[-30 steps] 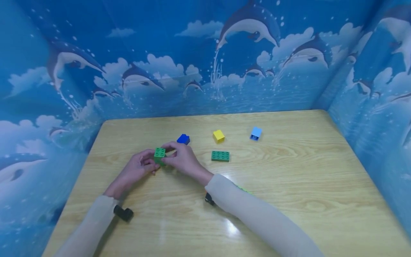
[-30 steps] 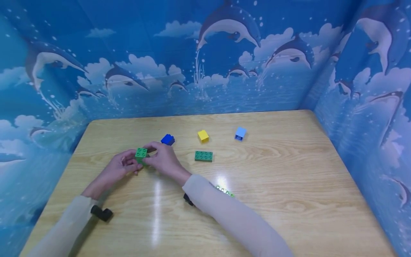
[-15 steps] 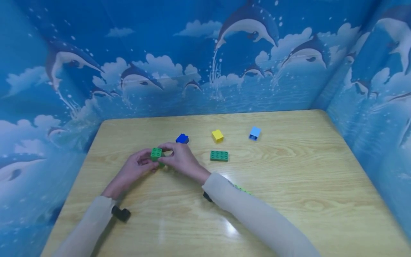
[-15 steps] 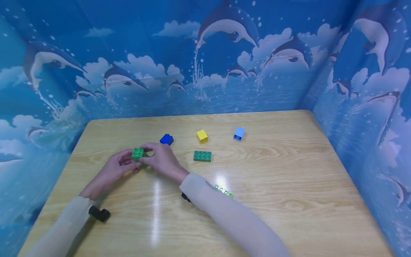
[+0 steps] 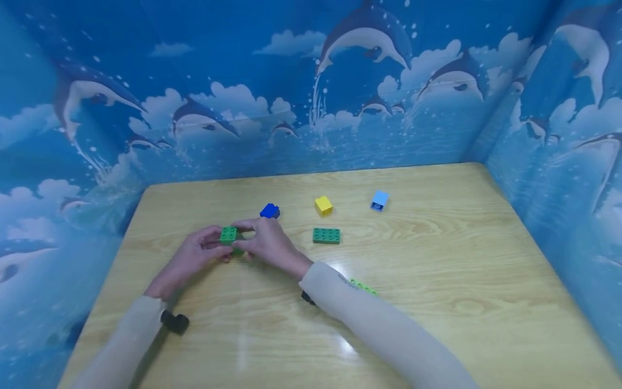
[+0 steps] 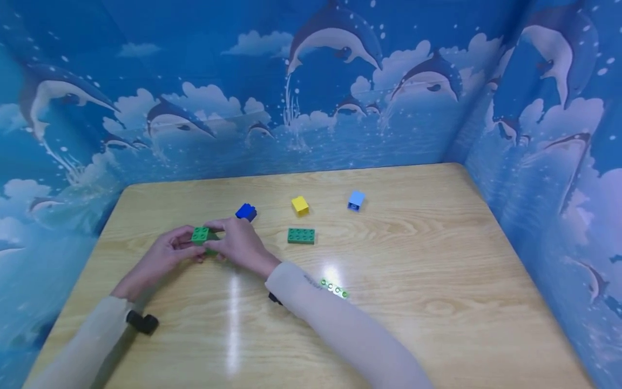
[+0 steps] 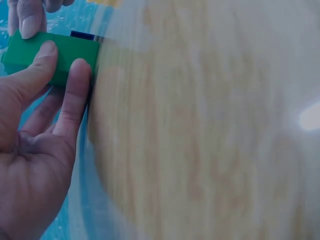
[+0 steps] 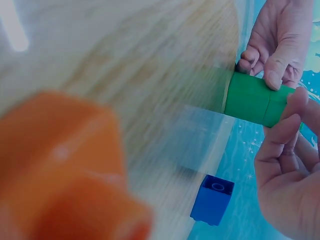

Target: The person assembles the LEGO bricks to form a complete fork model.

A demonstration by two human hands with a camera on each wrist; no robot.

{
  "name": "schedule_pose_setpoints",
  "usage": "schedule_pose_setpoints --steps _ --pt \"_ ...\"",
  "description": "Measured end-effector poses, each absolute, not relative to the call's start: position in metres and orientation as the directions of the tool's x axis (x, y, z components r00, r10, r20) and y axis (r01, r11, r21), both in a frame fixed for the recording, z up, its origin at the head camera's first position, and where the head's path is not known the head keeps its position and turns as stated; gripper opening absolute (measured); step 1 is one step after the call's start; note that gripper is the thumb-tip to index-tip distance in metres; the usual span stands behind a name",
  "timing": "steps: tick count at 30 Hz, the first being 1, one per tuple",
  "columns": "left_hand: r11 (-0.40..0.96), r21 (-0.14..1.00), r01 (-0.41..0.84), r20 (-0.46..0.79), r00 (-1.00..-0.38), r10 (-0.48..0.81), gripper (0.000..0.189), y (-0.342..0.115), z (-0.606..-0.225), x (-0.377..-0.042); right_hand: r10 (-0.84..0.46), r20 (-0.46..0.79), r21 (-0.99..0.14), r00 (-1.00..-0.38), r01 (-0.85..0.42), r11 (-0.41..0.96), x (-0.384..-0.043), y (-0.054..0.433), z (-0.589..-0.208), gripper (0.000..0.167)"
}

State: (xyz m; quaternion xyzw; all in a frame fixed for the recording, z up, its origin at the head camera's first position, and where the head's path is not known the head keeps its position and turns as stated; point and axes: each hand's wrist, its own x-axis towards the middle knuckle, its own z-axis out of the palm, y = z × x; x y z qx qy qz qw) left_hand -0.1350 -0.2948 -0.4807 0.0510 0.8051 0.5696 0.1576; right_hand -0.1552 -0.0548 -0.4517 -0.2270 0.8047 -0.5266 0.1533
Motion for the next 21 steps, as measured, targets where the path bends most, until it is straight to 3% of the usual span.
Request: schedule_pose_setpoints --steps 21 --pt "0.402 0.915 -0.018 -0.137 -0.953 0.269 0.037 -0.2987 -0.4843 -0.1385 -0.531 -0.023 -0.912 -0.847 -0.201 0.359 -0.1589 -0.0545 -0.453 0.047"
